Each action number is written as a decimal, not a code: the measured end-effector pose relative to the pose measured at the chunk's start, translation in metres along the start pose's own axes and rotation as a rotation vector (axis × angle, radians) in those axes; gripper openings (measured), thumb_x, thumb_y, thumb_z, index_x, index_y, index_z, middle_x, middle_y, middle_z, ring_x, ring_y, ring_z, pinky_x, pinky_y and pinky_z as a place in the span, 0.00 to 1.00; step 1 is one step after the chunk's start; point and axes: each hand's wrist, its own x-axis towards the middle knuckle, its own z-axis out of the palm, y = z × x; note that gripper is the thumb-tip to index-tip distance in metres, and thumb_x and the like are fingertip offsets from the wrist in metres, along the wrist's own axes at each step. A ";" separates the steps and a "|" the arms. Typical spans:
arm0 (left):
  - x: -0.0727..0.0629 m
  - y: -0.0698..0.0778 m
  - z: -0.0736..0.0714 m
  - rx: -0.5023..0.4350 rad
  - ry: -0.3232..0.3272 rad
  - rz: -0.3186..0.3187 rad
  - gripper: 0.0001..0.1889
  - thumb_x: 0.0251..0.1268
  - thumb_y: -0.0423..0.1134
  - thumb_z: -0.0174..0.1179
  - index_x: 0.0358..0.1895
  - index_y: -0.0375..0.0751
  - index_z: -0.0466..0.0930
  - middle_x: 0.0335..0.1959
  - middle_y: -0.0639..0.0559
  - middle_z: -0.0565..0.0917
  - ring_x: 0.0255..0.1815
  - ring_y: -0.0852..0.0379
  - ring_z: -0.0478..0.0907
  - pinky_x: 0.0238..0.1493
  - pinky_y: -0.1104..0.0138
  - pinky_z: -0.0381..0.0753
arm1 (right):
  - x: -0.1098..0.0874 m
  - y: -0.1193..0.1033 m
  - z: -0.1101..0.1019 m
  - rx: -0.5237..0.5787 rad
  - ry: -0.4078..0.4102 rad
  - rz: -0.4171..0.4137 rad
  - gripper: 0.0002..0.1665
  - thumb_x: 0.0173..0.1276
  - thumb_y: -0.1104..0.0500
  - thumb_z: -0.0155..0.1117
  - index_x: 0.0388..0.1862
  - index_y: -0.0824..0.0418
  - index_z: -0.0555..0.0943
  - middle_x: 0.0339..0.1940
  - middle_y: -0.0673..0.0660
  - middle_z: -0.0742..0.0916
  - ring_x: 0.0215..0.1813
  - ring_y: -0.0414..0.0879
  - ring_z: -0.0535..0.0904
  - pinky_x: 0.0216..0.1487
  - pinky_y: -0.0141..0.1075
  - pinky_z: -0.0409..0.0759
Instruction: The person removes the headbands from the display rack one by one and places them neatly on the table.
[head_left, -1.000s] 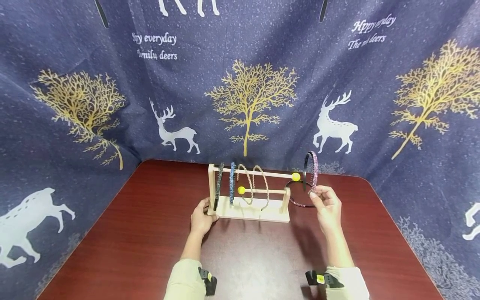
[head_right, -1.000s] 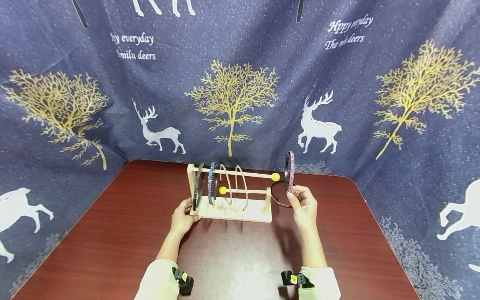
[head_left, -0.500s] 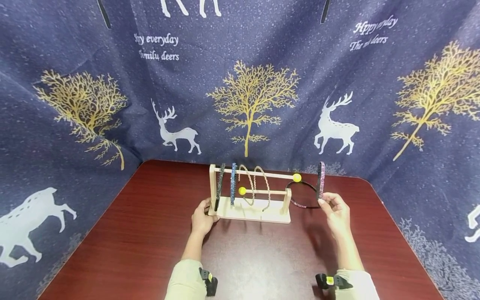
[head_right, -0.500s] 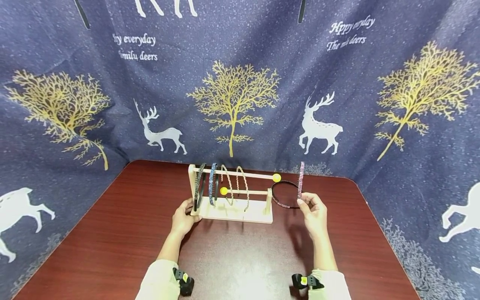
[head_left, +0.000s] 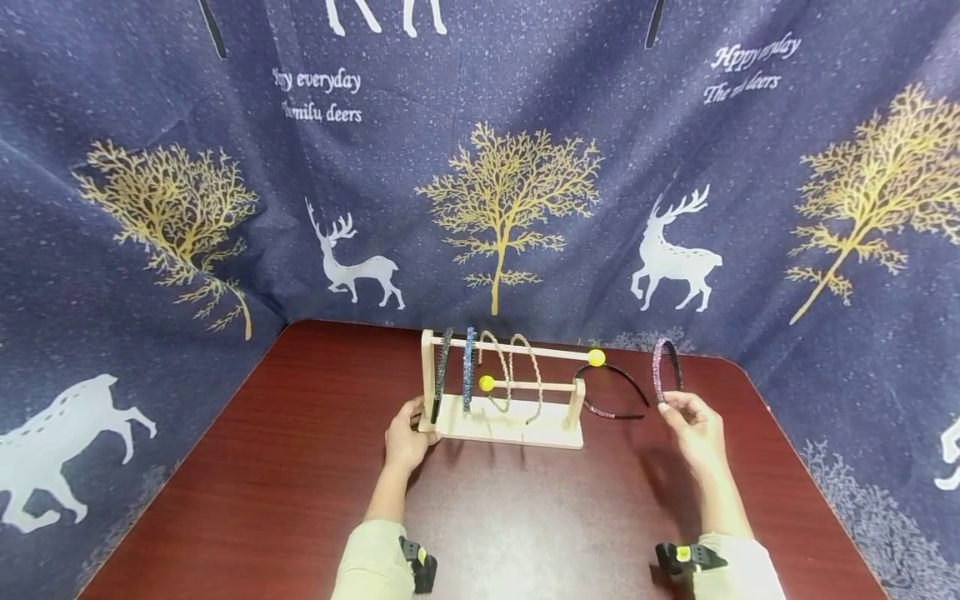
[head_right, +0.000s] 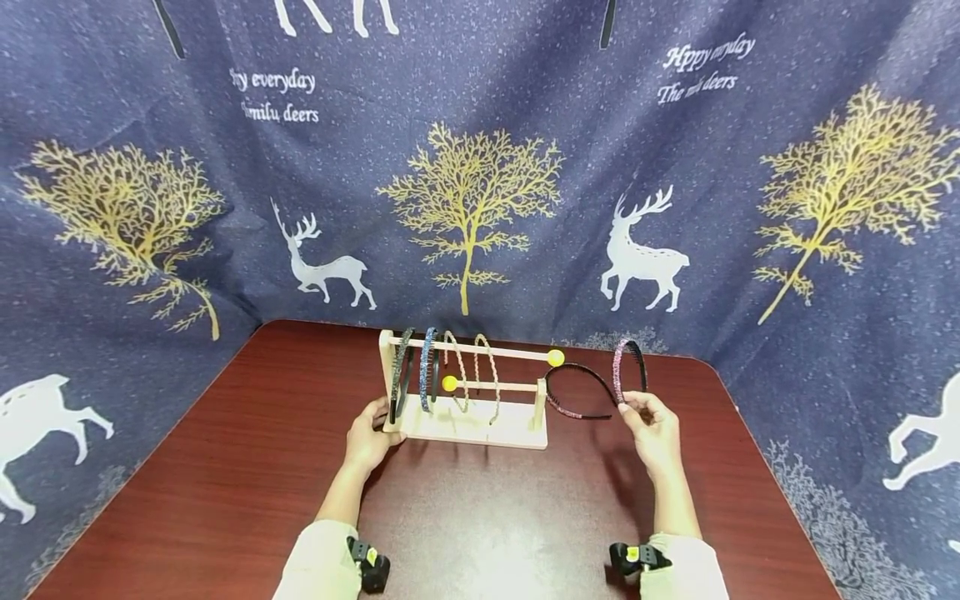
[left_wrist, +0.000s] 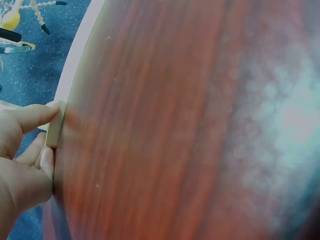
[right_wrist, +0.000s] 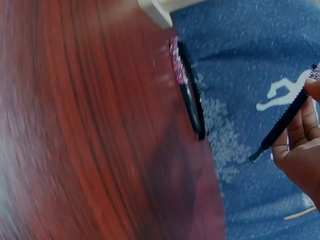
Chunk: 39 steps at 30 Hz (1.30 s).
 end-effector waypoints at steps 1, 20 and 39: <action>0.000 0.000 0.000 0.001 -0.001 0.001 0.36 0.36 0.23 0.70 0.59 0.38 0.73 0.52 0.39 0.78 0.52 0.44 0.75 0.55 0.51 0.68 | 0.000 0.004 -0.005 -0.012 -0.002 0.008 0.10 0.58 0.68 0.65 0.41 0.64 0.83 0.31 0.49 0.84 0.34 0.36 0.76 0.33 0.21 0.71; -0.001 0.001 -0.001 -0.001 -0.004 0.009 0.36 0.37 0.23 0.70 0.58 0.38 0.73 0.52 0.39 0.78 0.52 0.44 0.75 0.54 0.51 0.69 | 0.005 0.006 -0.035 -0.505 0.039 0.189 0.10 0.60 0.70 0.60 0.40 0.74 0.80 0.28 0.42 0.82 0.32 0.31 0.72 0.33 0.22 0.68; 0.001 -0.001 0.000 0.008 0.004 0.012 0.36 0.35 0.24 0.70 0.58 0.39 0.74 0.50 0.41 0.80 0.51 0.45 0.76 0.55 0.51 0.68 | 0.014 0.034 -0.037 -0.754 -0.133 0.195 0.09 0.60 0.68 0.62 0.39 0.71 0.83 0.38 0.66 0.85 0.37 0.42 0.75 0.36 0.29 0.68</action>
